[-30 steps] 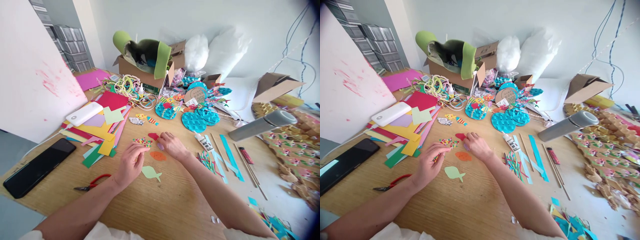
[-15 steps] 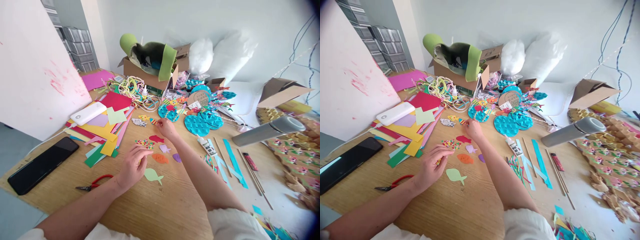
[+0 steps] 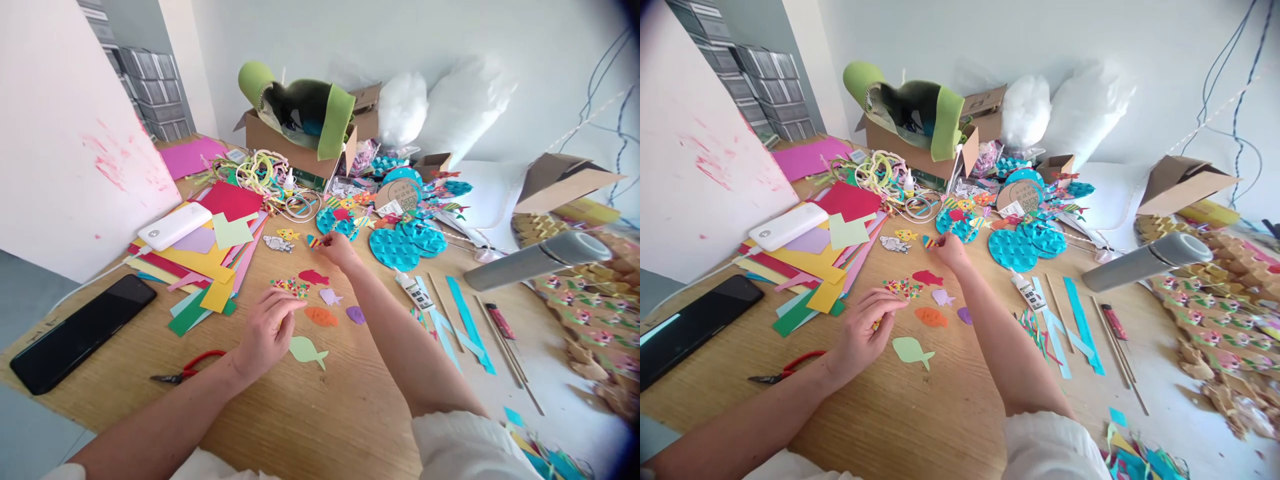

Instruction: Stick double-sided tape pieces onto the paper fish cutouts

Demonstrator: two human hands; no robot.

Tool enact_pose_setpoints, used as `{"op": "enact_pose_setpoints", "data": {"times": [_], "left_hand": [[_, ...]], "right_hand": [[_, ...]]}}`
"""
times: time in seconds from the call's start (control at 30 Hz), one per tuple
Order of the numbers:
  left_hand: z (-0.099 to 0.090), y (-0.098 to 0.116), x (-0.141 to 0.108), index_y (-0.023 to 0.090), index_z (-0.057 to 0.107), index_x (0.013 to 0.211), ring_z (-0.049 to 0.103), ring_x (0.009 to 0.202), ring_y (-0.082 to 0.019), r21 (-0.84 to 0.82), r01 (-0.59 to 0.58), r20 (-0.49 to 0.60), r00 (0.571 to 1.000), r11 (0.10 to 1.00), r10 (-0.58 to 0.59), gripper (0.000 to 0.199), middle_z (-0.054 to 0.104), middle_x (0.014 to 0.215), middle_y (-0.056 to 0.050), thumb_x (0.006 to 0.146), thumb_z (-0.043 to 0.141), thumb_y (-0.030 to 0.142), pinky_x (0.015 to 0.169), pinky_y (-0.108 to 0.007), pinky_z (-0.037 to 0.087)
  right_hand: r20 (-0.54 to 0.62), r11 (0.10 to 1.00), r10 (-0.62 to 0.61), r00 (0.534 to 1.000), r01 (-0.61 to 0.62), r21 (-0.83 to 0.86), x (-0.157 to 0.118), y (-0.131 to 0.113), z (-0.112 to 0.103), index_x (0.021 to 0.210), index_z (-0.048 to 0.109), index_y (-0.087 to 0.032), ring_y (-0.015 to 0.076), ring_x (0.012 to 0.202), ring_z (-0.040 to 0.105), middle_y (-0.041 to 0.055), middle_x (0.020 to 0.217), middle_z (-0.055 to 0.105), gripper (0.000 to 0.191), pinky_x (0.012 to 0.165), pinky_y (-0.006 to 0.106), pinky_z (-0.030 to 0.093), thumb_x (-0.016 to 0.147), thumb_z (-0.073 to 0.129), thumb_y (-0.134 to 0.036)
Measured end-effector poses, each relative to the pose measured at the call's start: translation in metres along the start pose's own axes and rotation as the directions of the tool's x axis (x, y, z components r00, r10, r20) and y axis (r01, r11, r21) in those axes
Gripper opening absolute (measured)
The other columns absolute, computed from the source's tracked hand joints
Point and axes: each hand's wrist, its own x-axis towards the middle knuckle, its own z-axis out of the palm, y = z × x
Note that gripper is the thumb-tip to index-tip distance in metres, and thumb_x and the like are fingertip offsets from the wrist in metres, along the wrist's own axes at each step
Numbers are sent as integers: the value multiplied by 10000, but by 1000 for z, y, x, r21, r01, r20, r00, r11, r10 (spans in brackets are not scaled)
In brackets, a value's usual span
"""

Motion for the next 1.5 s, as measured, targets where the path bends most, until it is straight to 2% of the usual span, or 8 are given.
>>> {"op": "enact_pose_setpoints", "data": {"times": [0.23,0.47,0.57,0.73,1.0,1.13,1.27,1.5], "left_hand": [[3,-3,-3,175,638,1021,600,892,-185,-9,-19,16,1000,1000,20,339,694,897,-68,812,472,-34,802,-354,530],[4,-4,-4,164,641,1001,604,880,-182,-3,-20,31,999,1000,20,322,693,884,-72,813,474,-38,797,-351,534],[4,-5,-4,174,643,1007,607,886,-186,-2,-15,40,999,1000,15,323,691,886,-72,820,471,-26,797,-357,537],[5,-5,-5,183,643,1009,613,885,-188,-2,-12,47,999,1000,13,329,696,888,-65,817,476,-25,804,-361,536],[7,-7,-6,179,644,1001,612,879,-187,-3,-13,45,999,1000,13,325,693,872,-67,816,476,-30,796,-358,535],[8,-7,-8,172,639,1002,604,873,-184,-9,-18,57,998,1000,19,327,691,867,-66,818,465,-35,792,-358,534],[8,-5,-9,176,645,1007,603,873,-188,-1,-24,67,997,1000,24,335,684,862,-66,825,445,-21,782,-363,538],[9,-5,-9,182,645,998,604,868,-193,14,-36,54,998,999,36,352,684,855,-68,807,436,-29,772,-368,549]], "right_hand": [[-97,991,-114,989,120,60,-42,37,-41,829,620,-156,131,597,566,2,677,644,107,542,228,406,736,622,-211],[-202,935,-353,914,336,-116,-89,56,-49,820,653,-186,201,862,598,69,881,661,144,772,309,449,801,524,-123],[-110,840,-498,860,447,-308,-102,66,-45,860,676,-179,227,888,577,92,886,669,197,800,336,444,841,500,-93],[119,757,-494,861,494,-428,-115,76,-40,933,700,-161,249,967,541,106,963,682,282,834,353,426,805,499,-11],[142,766,-480,866,492,-413,-118,78,-42,894,712,-164,231,911,541,102,907,672,284,818,339,446,797,492,-13],[102,814,-486,868,492,-308,-107,61,-45,881,717,-163,227,884,563,99,875,683,256,805,341,459,823,496,-45],[12,936,-352,936,352,-10,-75,15,-29,892,715,-177,190,881,622,77,937,717,193,793,304,480,839,539,-117],[38,972,-230,972,232,-46,5,-46,20,937,698,-159,159,824,658,66,928,735,180,723,241,471,848,543,-141]]}}
